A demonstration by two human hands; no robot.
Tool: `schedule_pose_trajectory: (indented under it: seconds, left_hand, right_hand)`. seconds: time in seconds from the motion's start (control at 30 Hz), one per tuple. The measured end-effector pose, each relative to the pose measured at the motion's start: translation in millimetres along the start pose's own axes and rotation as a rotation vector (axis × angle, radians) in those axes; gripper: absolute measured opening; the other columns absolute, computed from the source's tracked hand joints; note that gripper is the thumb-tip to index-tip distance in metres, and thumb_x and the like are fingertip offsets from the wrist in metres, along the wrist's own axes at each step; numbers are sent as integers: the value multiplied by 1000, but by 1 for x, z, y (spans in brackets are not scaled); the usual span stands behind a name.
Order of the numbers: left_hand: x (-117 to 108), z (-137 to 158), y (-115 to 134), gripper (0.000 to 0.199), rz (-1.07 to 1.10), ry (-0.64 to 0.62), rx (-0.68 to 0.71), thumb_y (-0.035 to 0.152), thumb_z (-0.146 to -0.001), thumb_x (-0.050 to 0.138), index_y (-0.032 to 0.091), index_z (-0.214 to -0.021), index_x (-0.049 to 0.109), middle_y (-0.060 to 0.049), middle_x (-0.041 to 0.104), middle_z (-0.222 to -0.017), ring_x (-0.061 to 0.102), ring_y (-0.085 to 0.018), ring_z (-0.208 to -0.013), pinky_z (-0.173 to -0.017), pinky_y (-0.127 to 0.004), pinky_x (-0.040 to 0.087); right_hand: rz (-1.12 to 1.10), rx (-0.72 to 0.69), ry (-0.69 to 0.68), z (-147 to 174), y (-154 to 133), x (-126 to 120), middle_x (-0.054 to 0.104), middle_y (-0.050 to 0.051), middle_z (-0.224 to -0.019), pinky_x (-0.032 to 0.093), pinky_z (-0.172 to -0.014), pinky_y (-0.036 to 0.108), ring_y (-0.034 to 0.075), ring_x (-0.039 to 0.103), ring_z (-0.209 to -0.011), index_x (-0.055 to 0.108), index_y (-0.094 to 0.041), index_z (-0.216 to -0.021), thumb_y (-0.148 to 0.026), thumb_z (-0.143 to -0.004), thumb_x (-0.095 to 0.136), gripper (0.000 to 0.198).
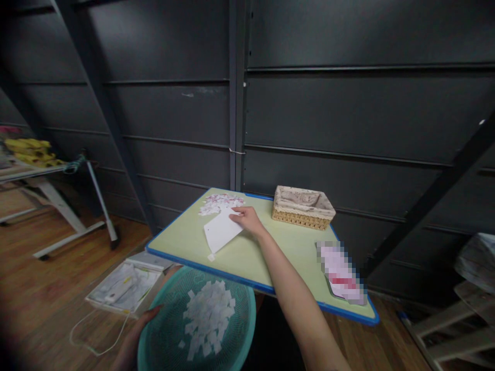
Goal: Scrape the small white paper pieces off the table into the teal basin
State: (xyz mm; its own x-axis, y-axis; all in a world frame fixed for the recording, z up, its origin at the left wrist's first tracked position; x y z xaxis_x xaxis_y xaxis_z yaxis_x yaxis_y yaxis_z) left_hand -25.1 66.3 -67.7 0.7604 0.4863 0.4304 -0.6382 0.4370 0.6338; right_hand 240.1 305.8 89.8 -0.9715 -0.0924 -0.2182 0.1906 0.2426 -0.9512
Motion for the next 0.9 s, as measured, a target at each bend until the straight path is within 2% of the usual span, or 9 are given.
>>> schedule_pose_trajectory:
  seconds: [0.13,0.3,0.43,0.53,0.63,0.73,0.8,0.9]
  left_hand:
    - [0,0,0,24,-16,-15,7,23,-72,72,10,-93,70,-8,78,-69,74,-30,-80,-80,-42,57]
    - [3,6,4,29,-61,31,10,22,-73,70,12,-101,69,-5,78,-66,74,-28,-69,-78,-43,58]
    - [5,10,14,14,-87,68,78,17,-73,69,13,-86,69,-4,76,-59,72,-25,-59,-75,-40,59]
    - [8,18,17,9,-76,109,74,14,-73,67,14,-82,70,-6,77,-61,74,-26,-68,-76,-40,59]
    - [13,25,19,15,-57,112,80,13,-72,66,13,-87,72,-8,79,-70,75,-28,-82,-80,-39,58]
    - [12,24,16,20,-57,110,75,14,-72,67,11,-91,72,-10,80,-76,74,-29,-87,-81,-38,58]
    - [10,19,13,22,-57,100,55,15,-73,67,10,-94,71,-10,80,-73,75,-30,-86,-80,-39,58]
    - [8,12,9,29,-54,71,32,16,-73,68,9,-101,70,-10,79,-70,75,-31,-83,-79,-42,58]
  right_hand:
    - [6,5,16,-1,3,0,74,11,-88,42,-56,26,18,60,-66,73,-6,-107,-36,-62,70,54]
    - [37,-15,24,-2,5,1,74,9,-85,42,-54,25,17,60,-65,75,-8,-100,-33,-64,68,45]
    - [7,-18,-60,0,5,13,74,8,-82,42,-54,25,17,61,-63,75,-9,-97,-35,-65,70,42]
    - [-40,5,-134,4,6,25,74,8,-82,44,-54,26,18,63,-65,75,-10,-97,-37,-65,72,42]
    - [-112,35,-211,10,7,37,74,8,-82,45,-55,26,19,63,-66,75,-10,-97,-40,-63,76,46]
    - [-183,49,-284,13,6,43,74,9,-84,46,-58,27,18,64,-67,75,-10,-100,-41,-60,80,51]
    - [-199,30,-196,8,4,31,74,11,-87,47,-61,28,19,64,-69,75,-9,-102,-42,-59,81,54]
    - [-165,-51,156,-3,1,-14,74,12,-95,48,-66,31,22,65,-75,74,-9,-107,-44,-65,73,54]
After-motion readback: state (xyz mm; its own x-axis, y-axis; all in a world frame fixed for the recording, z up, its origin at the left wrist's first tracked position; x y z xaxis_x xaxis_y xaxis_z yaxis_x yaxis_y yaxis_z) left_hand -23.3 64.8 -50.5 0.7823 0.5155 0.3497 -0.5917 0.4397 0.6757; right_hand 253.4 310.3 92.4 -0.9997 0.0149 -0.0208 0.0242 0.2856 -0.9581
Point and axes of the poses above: each hand's wrist, its own z-axis away from the middle knuckle, its own x-axis out of the palm, y = z × x, the point moved 8 cm from there along -z, towards the middle knuckle
